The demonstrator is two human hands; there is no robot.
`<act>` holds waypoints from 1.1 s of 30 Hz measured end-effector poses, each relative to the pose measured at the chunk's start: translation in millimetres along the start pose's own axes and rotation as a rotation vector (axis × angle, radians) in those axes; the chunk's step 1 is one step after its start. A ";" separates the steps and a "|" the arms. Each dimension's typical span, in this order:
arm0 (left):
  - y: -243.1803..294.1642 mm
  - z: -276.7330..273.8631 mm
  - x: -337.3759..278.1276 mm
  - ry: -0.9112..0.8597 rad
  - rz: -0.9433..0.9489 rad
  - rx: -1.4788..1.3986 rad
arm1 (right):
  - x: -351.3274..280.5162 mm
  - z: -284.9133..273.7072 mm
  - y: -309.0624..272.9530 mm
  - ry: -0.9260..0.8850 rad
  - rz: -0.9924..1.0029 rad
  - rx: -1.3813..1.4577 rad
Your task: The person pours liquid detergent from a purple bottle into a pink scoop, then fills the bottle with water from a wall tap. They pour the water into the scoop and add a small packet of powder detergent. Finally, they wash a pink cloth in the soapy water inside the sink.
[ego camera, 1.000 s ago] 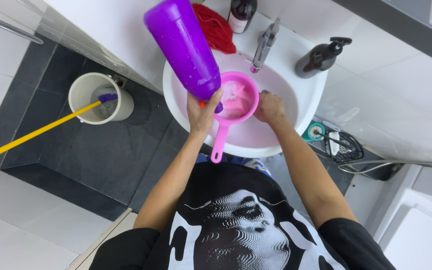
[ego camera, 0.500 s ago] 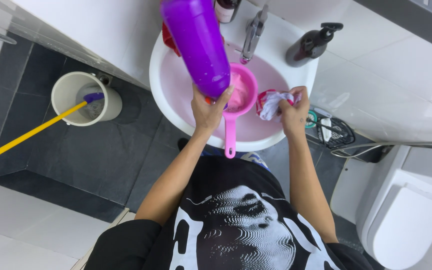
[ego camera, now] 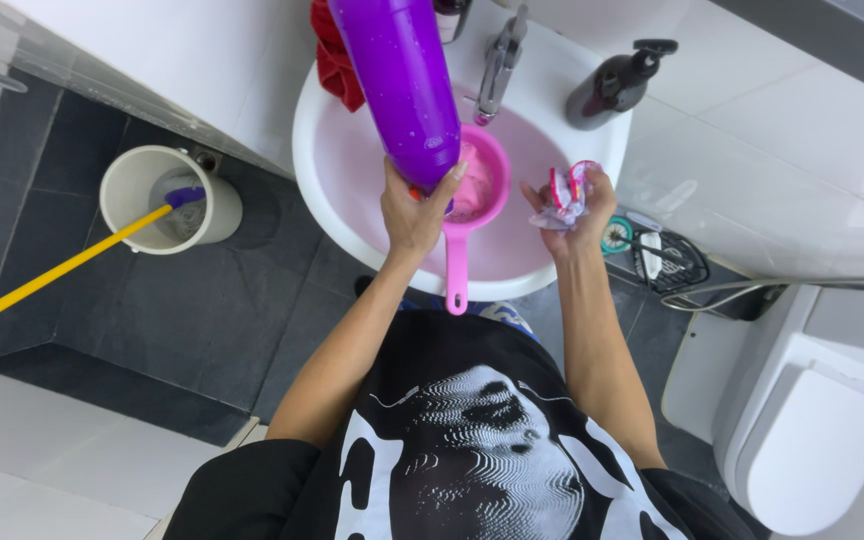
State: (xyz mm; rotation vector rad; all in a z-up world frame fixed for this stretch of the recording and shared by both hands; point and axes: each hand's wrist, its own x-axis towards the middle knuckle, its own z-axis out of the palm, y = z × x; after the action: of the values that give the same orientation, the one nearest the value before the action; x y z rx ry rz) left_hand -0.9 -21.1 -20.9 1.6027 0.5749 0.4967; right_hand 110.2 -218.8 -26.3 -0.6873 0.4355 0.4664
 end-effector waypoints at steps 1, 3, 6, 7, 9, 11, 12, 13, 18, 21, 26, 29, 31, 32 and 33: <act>0.8 -2.4 0.3 0.008 0.000 0.004 | -6.3 15.3 1.1 -0.005 0.008 -0.001; 1.2 -2.8 -1.8 0.013 0.011 -0.001 | -21.5 41.0 -0.1 0.101 0.049 0.032; 4.9 -1.9 -1.8 0.013 -0.021 0.015 | 9.9 -8.2 5.5 0.000 0.056 0.042; 3.8 -2.2 -2.1 0.013 -0.022 0.015 | 24.0 -27.1 9.4 0.001 0.057 0.042; 2.0 -2.0 -2.1 0.001 -0.037 0.027 | 52.1 -65.1 16.3 -0.145 -0.008 0.004; 1.3 -1.5 -2.5 -0.004 -0.029 0.019 | 52.6 -57.6 14.4 -0.176 -0.046 -0.040; 1.0 -0.9 -2.1 -0.006 -0.021 0.011 | 53.3 -53.6 13.0 -0.207 -0.083 -0.084; 2.2 -0.7 -1.9 -0.010 -0.019 0.009 | 47.5 -34.8 9.9 -0.206 -0.087 -0.084; 0.2 -2.1 -2.1 0.012 -0.037 -0.029 | 47.6 28.1 9.8 -0.152 -0.118 -0.134; -1.1 -4.5 -2.5 0.017 -0.020 -0.024 | 112.8 9.1 39.0 -0.180 -0.292 -0.221; 7.4 -5.6 -3.9 0.018 -0.037 -0.035 | 161.9 16.8 60.4 0.085 -0.339 -0.027; 7.8 -9.8 -2.0 0.023 -0.041 -0.026 | 148.7 51.4 57.1 0.269 -0.286 0.036; 7.2 -9.1 -1.4 0.017 -0.044 -0.024 | 146.6 64.4 51.8 0.355 -0.269 0.019; 6.9 -9.5 -2.2 0.006 -0.050 -0.035 | 156.7 60.5 52.9 0.410 -0.255 -0.001; 6.8 -9.7 -3.0 -0.006 -0.056 -0.047 | 166.6 56.4 53.8 0.464 -0.239 -0.021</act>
State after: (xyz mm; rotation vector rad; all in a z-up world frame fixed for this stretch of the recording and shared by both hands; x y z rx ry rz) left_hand -8.7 -16.0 -13.1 1.5387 0.5979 0.4611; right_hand 228.9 -99.9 -101.2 -0.8586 0.7746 0.0801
